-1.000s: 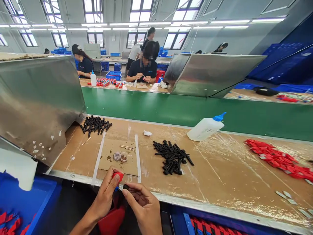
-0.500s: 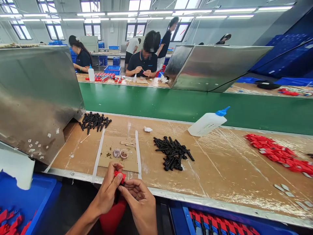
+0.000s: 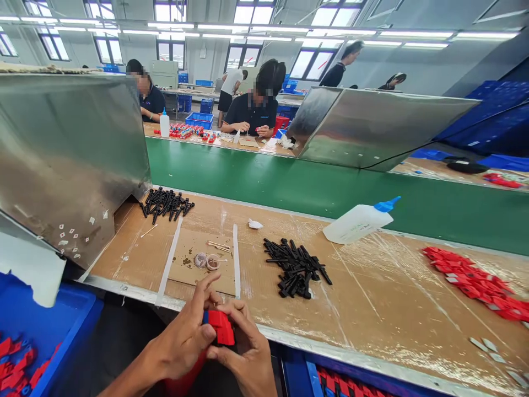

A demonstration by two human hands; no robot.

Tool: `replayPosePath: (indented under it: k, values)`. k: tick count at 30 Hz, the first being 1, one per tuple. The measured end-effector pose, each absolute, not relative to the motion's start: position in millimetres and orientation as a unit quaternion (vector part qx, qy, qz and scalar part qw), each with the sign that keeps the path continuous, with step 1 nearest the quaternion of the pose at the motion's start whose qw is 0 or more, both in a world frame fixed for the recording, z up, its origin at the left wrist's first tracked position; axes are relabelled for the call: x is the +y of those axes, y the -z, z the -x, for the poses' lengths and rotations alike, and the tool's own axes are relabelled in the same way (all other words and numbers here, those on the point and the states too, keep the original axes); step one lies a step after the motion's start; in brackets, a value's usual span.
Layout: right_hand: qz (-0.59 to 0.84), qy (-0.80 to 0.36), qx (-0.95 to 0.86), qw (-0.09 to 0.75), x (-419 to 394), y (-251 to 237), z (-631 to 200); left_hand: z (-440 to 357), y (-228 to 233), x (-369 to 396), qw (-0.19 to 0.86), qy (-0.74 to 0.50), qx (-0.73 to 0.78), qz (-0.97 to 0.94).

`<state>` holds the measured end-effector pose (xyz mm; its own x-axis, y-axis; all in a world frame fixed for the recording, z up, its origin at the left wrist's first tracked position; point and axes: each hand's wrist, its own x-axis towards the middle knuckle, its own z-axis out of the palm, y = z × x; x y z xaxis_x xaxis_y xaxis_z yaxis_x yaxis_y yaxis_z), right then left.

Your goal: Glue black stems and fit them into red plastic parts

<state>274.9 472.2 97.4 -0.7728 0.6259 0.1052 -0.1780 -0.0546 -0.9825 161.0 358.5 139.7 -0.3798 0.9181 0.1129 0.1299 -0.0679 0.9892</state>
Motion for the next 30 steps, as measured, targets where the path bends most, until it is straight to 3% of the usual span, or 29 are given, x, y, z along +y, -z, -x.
replayPosePath:
  k: [6, 10, 17, 27, 30]
  values:
    - [0.184, -0.739, -0.578, 0.292, 489.0, -99.7, -289.5, -163.4, -136.9, 348.5, 0.33, -0.452, 0.643, -0.523]
    - [0.186, -0.735, -0.574, 0.31, 490.4, -101.5, -289.3, -165.1, -127.5, 350.4, 0.316, -0.457, 0.644, -0.525]
    - [0.159, -0.627, -0.704, 0.293, 499.6, -110.9, -291.1, -166.8, -114.7, 350.9, 0.321, -0.458, 0.65, -0.514]
    - [0.235, -0.682, -0.604, 0.338, 483.7, -89.6, -292.3, -177.4, -115.0, 361.3, 0.304, -0.5, 0.649, -0.486]
    - [0.268, -0.701, -0.578, 0.32, 484.9, -84.8, -291.6, -181.2, -107.6, 366.8, 0.378, -0.561, 0.621, -0.397]
